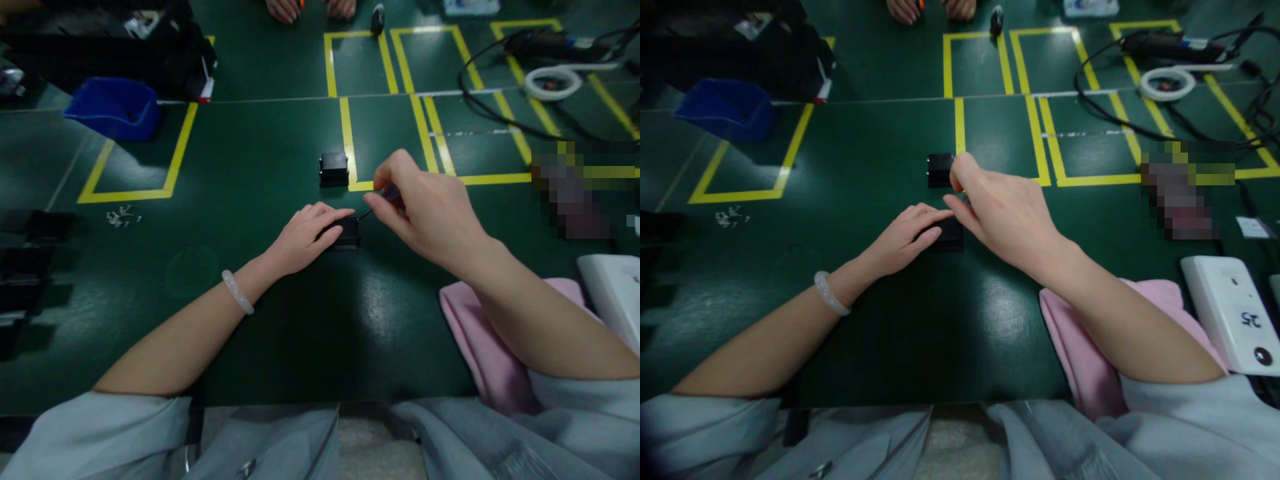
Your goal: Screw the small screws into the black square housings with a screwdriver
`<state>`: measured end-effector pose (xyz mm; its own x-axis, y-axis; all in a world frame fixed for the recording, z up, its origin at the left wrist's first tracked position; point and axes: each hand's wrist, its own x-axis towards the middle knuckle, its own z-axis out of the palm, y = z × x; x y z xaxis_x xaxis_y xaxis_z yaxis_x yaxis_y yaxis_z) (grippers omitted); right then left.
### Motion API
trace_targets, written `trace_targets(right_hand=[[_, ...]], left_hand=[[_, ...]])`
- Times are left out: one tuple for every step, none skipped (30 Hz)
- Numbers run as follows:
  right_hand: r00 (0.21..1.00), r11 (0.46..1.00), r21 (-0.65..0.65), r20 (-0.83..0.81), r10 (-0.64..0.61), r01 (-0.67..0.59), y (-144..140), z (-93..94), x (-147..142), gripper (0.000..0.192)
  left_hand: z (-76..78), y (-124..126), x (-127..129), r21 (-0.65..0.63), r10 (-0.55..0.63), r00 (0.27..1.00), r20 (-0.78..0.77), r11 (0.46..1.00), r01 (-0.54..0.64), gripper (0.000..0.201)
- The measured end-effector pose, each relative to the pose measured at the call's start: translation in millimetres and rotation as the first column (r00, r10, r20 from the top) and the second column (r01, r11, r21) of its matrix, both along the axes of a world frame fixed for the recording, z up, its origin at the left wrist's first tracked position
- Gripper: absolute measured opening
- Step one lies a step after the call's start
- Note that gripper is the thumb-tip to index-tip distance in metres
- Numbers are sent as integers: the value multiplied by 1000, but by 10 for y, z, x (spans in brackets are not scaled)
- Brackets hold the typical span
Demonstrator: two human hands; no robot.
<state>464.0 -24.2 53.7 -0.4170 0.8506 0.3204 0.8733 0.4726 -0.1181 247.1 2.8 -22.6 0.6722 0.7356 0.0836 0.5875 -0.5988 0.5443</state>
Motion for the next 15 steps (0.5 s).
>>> trace_targets(right_hand=[[1000,1000,4,7,4,-4,-1,3,4,28],[1000,1000,7,13,7,-7,-1,4,8,27],[1000,1000,10,14,8,-8,0,2,10,26],[1000,1000,12,14,6,-6,1,-1,10,25],[1000,1000,13,14,3,-3,2,-5,9,24],[1000,1000,17,12,0,0,4,-11,7,24],[1000,1000,22,10,-3,3,6,-15,5,24],[1000,1000,23,9,-4,4,6,-18,3,24],[1000,1000,26,8,-5,5,6,-18,1,25],[1000,1000,24,9,-4,4,5,-17,1,25],[1000,1000,23,11,-2,2,3,-13,3,25],[1000,1000,22,16,1,-1,1,-8,5,25],[1000,1000,22,21,7,-7,-1,-3,8,26],[1000,1000,23,28,13,-13,-3,1,11,28],[999,1000,24,35,18,-19,-4,4,14,29]], left_hand=[[-1,2,-1,-1,-1,1000,1,1000,1,45],[0,4,-2,-3,-2,1000,-1,1000,2,45],[1,6,-2,-5,-1,1000,-4,1000,1,45],[3,7,-2,-8,0,1000,-7,1000,0,45],[5,7,-1,-10,3,1000,-10,1000,-3,45],[8,6,0,-12,5,1000,-10,1000,-6,45],[9,5,2,-14,7,1000,-9,1000,-7,45],[9,4,3,-15,8,1000,-7,1000,-8,45],[7,2,3,-15,9,1000,-6,1000,-9,45],[3,0,3,-12,9,1000,-4,1000,-9,45],[-1,-1,3,-9,8,1000,-2,1000,-8,45],[-6,-2,2,-8,6,1000,1,1000,-6,44],[-11,-2,1,-6,5,1000,4,1000,-5,44],[-15,-2,0,-5,5,1000,8,1000,-4,44],[-17,-1,0,-5,5,1000,11,1000,-5,44]])
